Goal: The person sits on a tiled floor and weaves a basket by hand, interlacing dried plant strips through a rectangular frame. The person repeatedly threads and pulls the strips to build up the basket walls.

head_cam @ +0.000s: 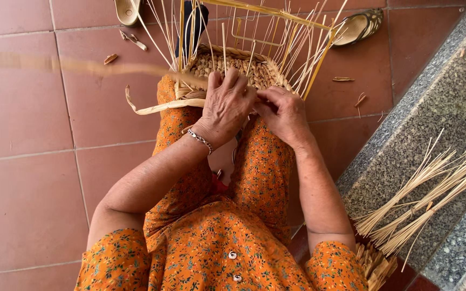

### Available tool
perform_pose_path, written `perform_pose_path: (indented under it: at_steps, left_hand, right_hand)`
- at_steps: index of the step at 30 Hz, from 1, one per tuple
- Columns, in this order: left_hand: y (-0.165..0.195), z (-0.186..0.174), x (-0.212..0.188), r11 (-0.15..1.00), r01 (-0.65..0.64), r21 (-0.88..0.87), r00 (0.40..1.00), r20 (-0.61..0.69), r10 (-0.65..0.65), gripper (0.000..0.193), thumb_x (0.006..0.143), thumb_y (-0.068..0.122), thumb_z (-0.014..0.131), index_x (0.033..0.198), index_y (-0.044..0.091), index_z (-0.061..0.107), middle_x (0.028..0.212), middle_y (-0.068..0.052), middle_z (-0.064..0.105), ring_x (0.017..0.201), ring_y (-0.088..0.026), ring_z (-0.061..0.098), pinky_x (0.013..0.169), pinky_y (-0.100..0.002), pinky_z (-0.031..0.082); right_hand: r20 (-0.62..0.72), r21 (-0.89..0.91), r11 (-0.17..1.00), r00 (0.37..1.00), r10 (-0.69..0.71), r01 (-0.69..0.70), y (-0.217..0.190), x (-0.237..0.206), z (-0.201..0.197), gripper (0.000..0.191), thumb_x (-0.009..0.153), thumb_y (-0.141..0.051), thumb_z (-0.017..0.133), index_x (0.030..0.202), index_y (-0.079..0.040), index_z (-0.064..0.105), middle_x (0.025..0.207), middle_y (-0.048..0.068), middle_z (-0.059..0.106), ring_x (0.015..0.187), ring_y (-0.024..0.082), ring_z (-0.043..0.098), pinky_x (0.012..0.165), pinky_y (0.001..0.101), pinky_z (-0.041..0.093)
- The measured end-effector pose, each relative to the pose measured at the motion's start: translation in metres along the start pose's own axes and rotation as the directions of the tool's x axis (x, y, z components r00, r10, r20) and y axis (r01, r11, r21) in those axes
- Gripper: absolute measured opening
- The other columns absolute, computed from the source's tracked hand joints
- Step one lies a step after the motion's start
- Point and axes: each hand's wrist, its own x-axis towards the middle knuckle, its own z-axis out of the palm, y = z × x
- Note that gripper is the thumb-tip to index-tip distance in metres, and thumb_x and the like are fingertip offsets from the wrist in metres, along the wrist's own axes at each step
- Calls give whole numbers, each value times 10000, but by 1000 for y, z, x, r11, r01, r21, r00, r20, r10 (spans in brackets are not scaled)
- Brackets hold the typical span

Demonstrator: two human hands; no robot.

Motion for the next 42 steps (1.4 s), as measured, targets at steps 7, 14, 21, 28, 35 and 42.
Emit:
perform_pose_path:
  at_steps: [7,14,21,28,35,42]
  left_hand:
    - [-4,4,-20,896,-79,-436,959,-278,-50,247,927,89,732,1151,61,629,1163,-134,630,1105,-264,604,916,-410,545]
    - [-35,30,15,725,259,-638,958,71,-279,92,926,27,653,983,29,726,788,-156,759,661,-253,726,695,-374,595]
    - [-43,17,28,508,349,-788,937,280,-209,216,988,37,548,1166,14,668,880,-125,768,654,-197,741,624,-333,625]
    - [-42,21,26,342,172,-924,964,87,-251,399,987,72,609,1380,13,567,1048,-142,751,898,-103,719,761,-297,618]
    - [-42,21,4,632,436,-640,897,252,-364,359,966,204,695,1286,48,650,839,-135,778,601,-168,653,565,-331,514]
    - [-55,18,-46,-23,380,-925,875,367,-315,161,969,74,550,1116,8,562,861,-85,746,586,-105,656,488,-281,549]
  right_hand:
    - [-89,29,990,986,139,-137,13,-4,15,143,993,-153,737,1109,-74,714,926,57,761,728,134,723,632,280,613]
    - [-321,86,995,944,72,-47,14,2,33,229,1045,-121,676,1251,-101,578,978,53,785,778,99,760,595,205,618]
    - [-331,-306,952,935,-127,21,4,11,48,127,986,-82,730,1112,-74,733,945,99,775,797,175,715,681,319,593]
    - [-102,-445,896,994,-35,-14,0,13,43,160,950,-253,731,941,-105,792,801,81,714,791,220,599,665,373,529]
    - [-204,-164,984,978,35,-69,17,4,42,304,1060,-361,654,1126,-89,771,989,37,760,738,161,588,657,335,513]
    - [-148,-71,940,935,321,-334,12,3,45,305,929,-316,791,1180,-143,780,940,87,733,751,173,628,713,343,530]
